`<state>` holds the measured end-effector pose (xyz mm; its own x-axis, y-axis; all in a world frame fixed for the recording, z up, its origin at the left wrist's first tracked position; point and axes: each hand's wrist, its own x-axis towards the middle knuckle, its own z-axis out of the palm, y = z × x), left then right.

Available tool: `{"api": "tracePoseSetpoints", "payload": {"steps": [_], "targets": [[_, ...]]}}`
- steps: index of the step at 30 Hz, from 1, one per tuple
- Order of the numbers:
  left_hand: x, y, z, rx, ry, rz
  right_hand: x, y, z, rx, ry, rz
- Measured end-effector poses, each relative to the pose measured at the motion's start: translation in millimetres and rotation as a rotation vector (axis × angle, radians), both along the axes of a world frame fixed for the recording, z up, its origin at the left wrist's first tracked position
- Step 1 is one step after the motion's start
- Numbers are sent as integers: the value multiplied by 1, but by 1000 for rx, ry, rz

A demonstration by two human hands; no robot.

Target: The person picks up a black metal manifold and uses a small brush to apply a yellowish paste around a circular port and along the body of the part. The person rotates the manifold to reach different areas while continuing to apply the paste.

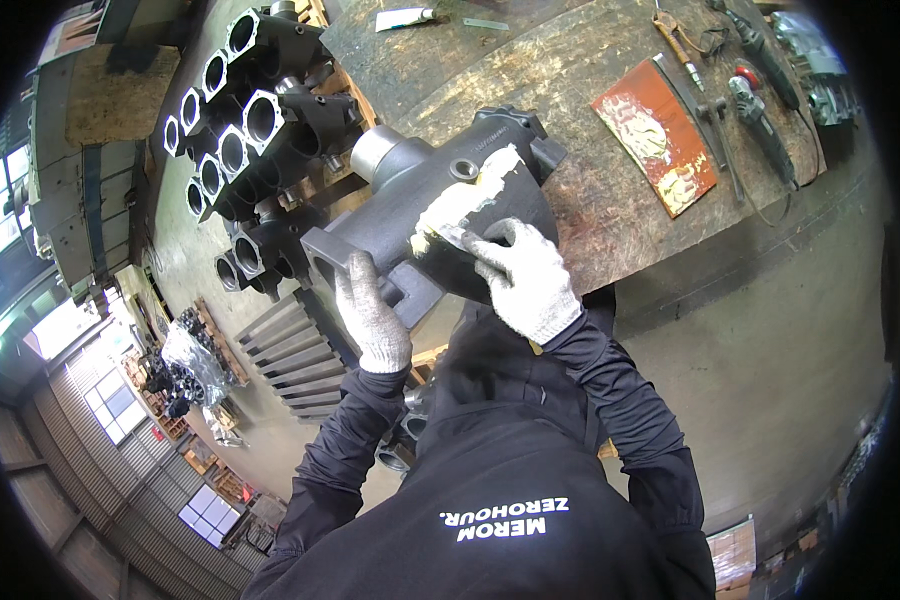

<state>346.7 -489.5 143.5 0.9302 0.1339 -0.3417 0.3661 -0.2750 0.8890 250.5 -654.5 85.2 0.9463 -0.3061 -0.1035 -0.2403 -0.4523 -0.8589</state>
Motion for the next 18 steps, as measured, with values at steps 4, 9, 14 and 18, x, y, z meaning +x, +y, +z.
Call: {"api": "tracePoseSetpoints", "payload": {"steps": [4, 9, 14, 18], "targets": [[0, 2, 0, -7, 22, -3, -3, 4, 10, 34, -26, 12], [-1, 4, -3, -35, 0, 20, -1, -1, 10, 256, -27, -35], [1, 6, -4, -49, 5, 17, -16, -25, -17, 213, 7, -202], [0, 6, -1, 12, -24, 0, -20, -47, -63, 123, 188, -332]]}}
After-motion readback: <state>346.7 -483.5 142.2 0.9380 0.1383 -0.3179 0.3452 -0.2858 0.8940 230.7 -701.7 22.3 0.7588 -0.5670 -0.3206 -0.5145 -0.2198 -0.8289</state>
